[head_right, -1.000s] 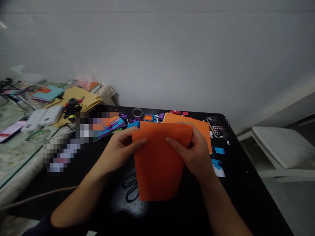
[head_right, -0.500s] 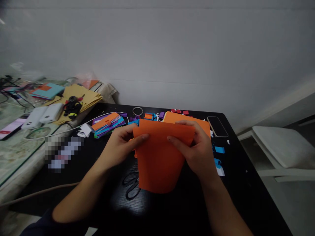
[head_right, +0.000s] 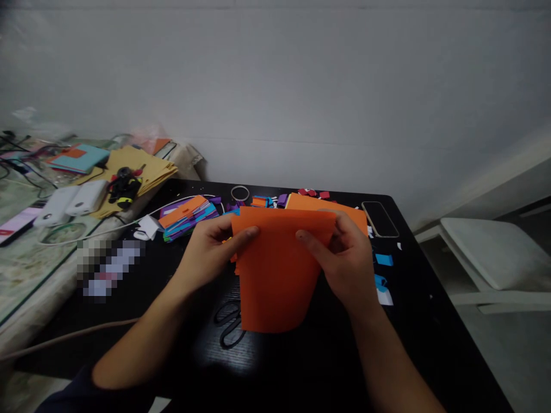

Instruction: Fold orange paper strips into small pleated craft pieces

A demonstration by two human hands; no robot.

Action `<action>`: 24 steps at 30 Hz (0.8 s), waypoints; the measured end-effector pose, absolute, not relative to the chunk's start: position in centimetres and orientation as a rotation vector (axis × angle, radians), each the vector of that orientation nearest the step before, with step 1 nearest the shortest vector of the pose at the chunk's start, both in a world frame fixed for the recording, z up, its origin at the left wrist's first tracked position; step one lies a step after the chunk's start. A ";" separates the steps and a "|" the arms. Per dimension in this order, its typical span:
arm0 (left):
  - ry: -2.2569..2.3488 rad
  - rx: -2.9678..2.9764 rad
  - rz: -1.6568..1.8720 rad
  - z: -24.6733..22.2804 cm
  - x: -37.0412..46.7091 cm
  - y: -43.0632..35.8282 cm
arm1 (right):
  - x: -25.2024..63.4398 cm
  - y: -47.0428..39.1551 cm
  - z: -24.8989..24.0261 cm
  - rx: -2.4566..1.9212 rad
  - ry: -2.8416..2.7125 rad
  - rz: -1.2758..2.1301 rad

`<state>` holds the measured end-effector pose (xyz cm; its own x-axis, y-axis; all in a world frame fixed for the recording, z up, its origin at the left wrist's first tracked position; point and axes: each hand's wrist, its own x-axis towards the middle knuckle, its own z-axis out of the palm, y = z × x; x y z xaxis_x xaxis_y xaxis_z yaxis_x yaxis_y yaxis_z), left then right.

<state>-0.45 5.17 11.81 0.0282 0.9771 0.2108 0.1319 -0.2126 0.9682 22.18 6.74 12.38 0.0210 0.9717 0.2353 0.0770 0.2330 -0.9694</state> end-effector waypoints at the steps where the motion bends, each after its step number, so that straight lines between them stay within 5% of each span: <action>1: 1.196 1.484 1.281 11.8 -0.5 5.2 | 22.2 6.8 12.4 -1.090 -1.340 0.978; 24: 1.193 1.454 1.345 11.9 -0.7 5.2 | 22.6 7.3 11.3 -1.089 -1.287 0.963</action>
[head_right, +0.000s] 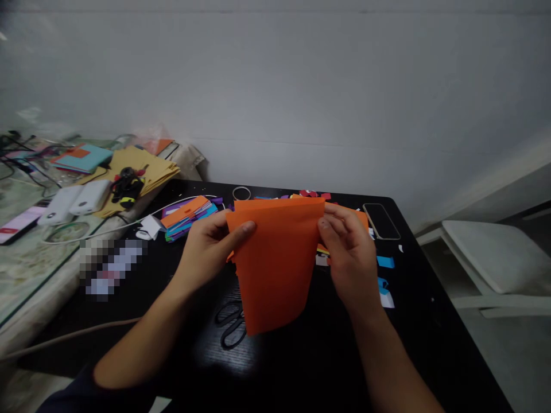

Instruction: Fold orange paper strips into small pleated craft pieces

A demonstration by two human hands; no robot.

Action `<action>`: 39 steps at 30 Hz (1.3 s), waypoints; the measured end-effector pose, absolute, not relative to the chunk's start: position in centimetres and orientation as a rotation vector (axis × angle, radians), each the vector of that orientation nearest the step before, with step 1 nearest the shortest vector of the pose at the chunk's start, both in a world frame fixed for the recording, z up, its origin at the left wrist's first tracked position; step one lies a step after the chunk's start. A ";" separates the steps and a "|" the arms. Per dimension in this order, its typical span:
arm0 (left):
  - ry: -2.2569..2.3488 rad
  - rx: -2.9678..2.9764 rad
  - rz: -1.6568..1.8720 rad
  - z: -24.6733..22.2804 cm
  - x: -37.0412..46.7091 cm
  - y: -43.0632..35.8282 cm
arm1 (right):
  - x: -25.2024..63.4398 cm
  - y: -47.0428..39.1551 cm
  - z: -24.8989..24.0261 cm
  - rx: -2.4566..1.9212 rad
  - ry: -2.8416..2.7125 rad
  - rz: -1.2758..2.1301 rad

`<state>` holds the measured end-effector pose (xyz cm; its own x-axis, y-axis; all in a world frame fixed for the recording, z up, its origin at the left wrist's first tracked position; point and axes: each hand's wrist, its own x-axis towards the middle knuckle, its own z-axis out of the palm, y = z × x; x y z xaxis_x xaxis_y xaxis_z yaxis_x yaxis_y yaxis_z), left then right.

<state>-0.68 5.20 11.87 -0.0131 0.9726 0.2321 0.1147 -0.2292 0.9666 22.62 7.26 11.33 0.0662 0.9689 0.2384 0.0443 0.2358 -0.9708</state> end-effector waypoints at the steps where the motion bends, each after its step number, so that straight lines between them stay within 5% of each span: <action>1: 1.196 1.455 1.348 11.9 -0.7 5.2 | 22.6 7.3 11.3 -1.094 -1.279 0.964; 22: 1.173 1.544 1.383 11.9 -0.8 5.4 | 22.4 7.4 12.0 -1.035 -1.157 1.083; 39: 1.068 1.390 1.319 13.2 -0.4 4.8 | 22.6 8.0 12.8 -0.911 -1.166 1.564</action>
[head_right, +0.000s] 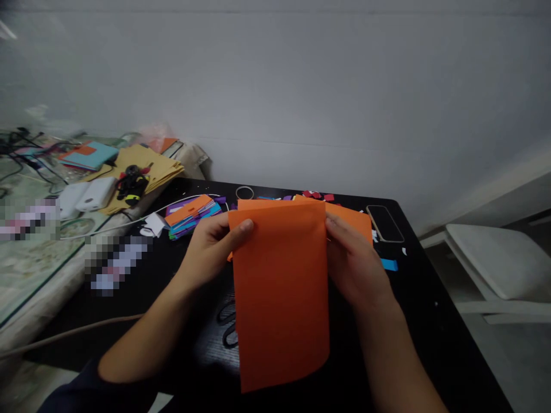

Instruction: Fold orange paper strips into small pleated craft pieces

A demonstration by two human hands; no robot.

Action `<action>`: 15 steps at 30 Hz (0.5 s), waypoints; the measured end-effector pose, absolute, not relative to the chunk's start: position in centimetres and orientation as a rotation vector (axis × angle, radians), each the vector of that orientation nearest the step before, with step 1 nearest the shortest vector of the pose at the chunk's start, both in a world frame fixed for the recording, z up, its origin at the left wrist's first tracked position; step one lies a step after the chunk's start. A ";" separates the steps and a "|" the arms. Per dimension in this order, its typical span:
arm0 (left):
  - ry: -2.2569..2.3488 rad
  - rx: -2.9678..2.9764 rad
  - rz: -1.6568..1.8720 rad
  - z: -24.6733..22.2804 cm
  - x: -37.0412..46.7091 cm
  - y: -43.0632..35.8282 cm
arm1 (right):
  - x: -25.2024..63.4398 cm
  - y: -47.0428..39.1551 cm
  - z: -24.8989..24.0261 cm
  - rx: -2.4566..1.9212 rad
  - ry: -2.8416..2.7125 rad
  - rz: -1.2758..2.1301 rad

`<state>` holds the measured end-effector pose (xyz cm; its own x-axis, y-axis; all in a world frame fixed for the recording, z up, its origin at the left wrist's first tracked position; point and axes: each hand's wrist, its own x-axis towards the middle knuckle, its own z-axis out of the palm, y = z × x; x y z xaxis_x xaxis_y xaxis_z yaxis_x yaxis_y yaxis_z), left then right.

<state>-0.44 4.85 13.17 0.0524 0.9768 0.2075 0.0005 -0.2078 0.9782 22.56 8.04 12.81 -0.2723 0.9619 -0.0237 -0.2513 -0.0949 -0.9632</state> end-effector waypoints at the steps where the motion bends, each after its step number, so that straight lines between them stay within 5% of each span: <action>1: 1.066 1.391 1.322 13.2 -0.4 4.9 | 22.5 8.1 12.7 -0.909 -1.164 1.581; 15: 1.019 1.374 1.354 12.9 -0.5 5.1 | 22.3 7.8 12.1 -1.020 -0.998 1.534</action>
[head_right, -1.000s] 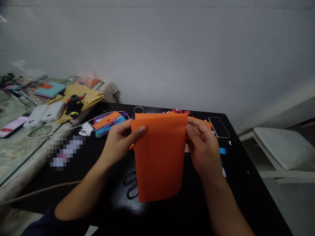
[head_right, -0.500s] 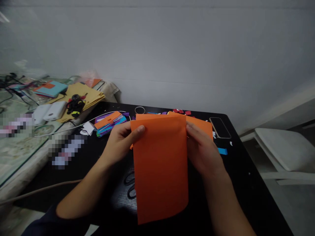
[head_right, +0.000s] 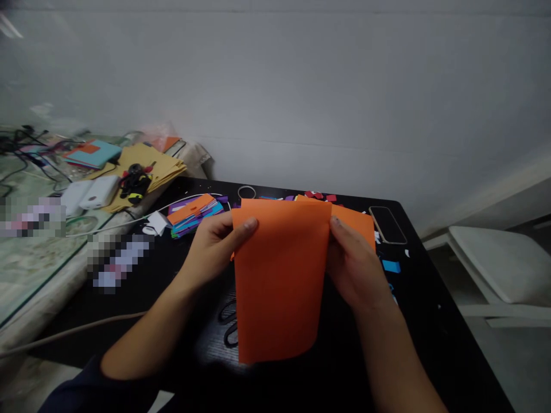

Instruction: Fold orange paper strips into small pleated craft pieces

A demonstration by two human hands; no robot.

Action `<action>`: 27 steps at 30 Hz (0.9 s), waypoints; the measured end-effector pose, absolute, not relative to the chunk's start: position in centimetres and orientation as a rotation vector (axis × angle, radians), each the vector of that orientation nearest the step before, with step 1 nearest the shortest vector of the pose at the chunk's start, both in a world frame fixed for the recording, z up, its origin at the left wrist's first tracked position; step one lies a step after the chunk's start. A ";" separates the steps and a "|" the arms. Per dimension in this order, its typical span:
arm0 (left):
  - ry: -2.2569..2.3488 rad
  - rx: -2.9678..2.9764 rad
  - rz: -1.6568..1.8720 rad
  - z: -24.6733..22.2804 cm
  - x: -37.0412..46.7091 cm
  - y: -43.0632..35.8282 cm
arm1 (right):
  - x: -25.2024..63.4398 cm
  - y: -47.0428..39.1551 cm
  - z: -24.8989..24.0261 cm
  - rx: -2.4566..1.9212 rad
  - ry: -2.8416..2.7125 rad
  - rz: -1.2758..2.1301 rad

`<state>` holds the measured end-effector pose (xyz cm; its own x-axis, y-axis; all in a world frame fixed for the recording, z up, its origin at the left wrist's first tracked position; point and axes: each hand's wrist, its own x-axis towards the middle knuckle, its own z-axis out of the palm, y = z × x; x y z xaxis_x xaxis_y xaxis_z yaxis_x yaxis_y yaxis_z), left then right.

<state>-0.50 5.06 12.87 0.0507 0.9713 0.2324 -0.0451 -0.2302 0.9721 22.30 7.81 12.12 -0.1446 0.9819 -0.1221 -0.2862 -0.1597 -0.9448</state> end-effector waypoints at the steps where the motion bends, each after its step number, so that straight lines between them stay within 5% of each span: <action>1: 1.027 1.375 1.347 12.8 -0.5 5.1 | 22.3 7.8 12.1 -1.024 -1.012 1.520; 27: 1.211 1.444 1.368 11.9 -0.3 5.5 | 21.6 7.3 11.8 -0.949 -1.287 1.356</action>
<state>-0.25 5.53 11.86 -0.0382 0.9708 0.2370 0.1179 -0.2311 0.9658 21.59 7.29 11.79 -0.1940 0.9768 0.0910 -0.1423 0.0637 -0.9878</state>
